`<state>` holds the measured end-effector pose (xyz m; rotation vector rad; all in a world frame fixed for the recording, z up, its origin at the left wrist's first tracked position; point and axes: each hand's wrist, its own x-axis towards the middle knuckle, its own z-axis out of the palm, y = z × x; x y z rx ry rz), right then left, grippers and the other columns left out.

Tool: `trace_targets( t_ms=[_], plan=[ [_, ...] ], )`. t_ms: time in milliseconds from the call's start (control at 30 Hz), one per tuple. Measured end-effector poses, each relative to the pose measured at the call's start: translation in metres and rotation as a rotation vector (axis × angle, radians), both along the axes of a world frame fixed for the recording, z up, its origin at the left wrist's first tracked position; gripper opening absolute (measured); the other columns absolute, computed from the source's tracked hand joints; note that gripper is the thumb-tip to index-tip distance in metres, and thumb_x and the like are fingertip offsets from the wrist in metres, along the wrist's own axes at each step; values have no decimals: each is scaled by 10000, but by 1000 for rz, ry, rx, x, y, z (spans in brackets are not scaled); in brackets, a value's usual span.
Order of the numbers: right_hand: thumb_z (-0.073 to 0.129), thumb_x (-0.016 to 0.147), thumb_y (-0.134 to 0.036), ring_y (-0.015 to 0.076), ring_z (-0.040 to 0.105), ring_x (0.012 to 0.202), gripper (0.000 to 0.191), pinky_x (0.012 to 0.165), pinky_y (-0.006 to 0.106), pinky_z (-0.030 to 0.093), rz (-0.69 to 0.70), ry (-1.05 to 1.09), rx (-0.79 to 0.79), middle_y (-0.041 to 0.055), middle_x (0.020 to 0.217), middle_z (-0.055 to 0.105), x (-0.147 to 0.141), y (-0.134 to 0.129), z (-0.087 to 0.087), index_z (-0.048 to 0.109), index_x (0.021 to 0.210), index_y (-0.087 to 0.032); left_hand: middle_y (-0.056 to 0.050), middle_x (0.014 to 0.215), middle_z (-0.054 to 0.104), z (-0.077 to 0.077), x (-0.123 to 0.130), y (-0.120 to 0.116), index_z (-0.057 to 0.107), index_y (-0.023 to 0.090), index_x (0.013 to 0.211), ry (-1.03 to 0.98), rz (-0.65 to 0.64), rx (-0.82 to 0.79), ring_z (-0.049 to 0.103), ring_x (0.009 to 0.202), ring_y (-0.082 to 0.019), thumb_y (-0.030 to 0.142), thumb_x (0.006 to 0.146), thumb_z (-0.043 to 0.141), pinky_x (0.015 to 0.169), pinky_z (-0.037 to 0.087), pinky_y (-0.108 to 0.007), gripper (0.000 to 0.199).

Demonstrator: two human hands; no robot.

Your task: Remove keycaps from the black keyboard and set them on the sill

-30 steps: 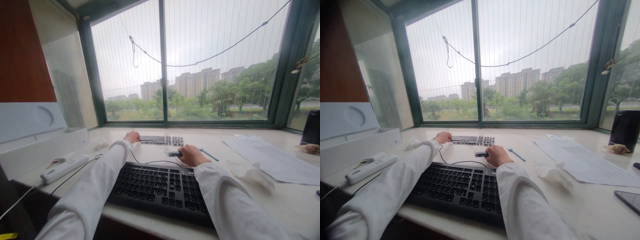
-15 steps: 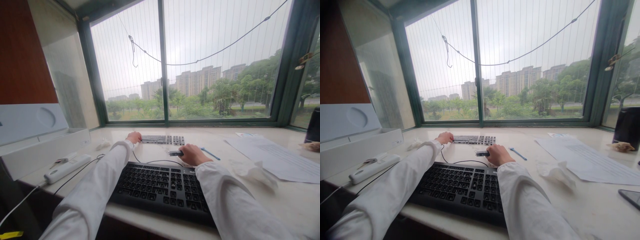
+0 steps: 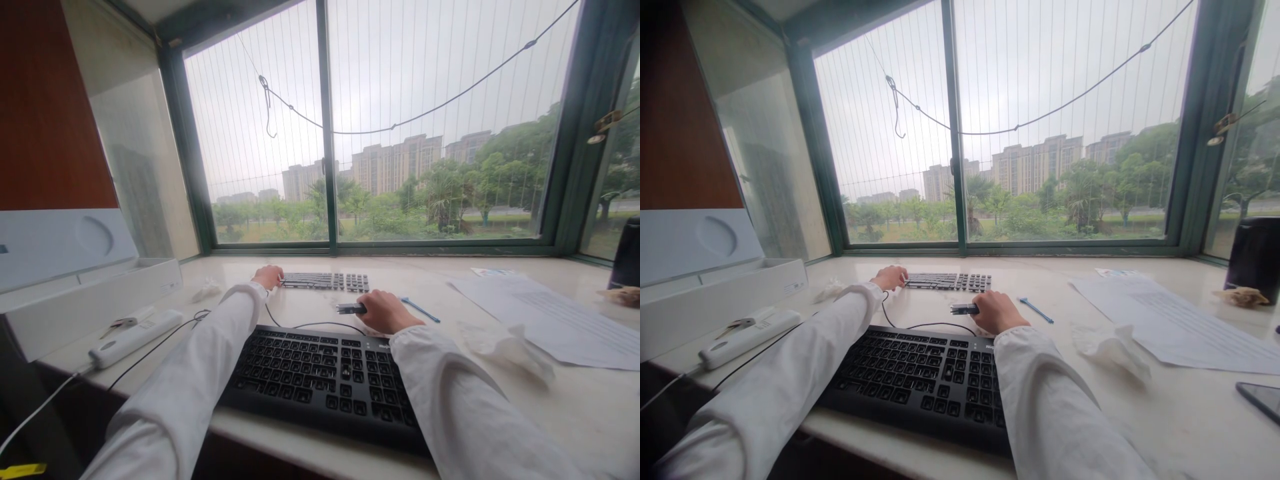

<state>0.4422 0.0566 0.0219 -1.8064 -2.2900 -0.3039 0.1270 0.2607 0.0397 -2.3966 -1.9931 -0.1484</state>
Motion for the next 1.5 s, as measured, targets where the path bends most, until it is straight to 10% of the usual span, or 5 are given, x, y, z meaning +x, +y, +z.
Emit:
trace_targets(
  t_ms=[600, 1000, 1267, 1500],
  plan=[
    [493, 807, -295, 229, 662, 750, 238, 629, 288, 395, 14, 18, 34, 110, 842, 709, 1, 4, -4, 708, 782, -194, -50, 893, 755, 56, -10, -26, 677, 222, 1093, -79, 152, 24, 706, 718, -152, 170, 859, 585, 719, 521, -237, 257],
    [494, 807, -275, 241, 676, 801, 240, 650, 291, 409, -12, 27, 39, 112, 864, 717, -1, -4, -1, 722, 795, -201, -62, 1235, 655, 98, -3, -116, 575, 256, 1281, -98, -122, 194, 685, 863, -162, 8, 816, 483, 854, 500, -267, 535],
    [510, 816, -293, 253, 678, 847, 219, 688, 304, 415, -35, 25, 31, 108, 887, 716, 0, -4, -8, 711, 804, -209, -72, 1337, 553, 83, 6, -194, 671, 226, 1128, -163, -528, 473, 558, 1173, -204, -105, 732, 320, 1009, 440, -362, 624],
    [497, 826, -315, 256, 677, 845, 230, 675, 306, 398, -92, 69, 44, 99, 896, 720, 4, -4, -11, 711, 827, -230, -45, 1090, 673, 49, -40, -237, 703, 207, 984, -398, -459, 594, 588, 1085, -178, -69, 682, 336, 1000, 444, -333, 550]
  ],
)
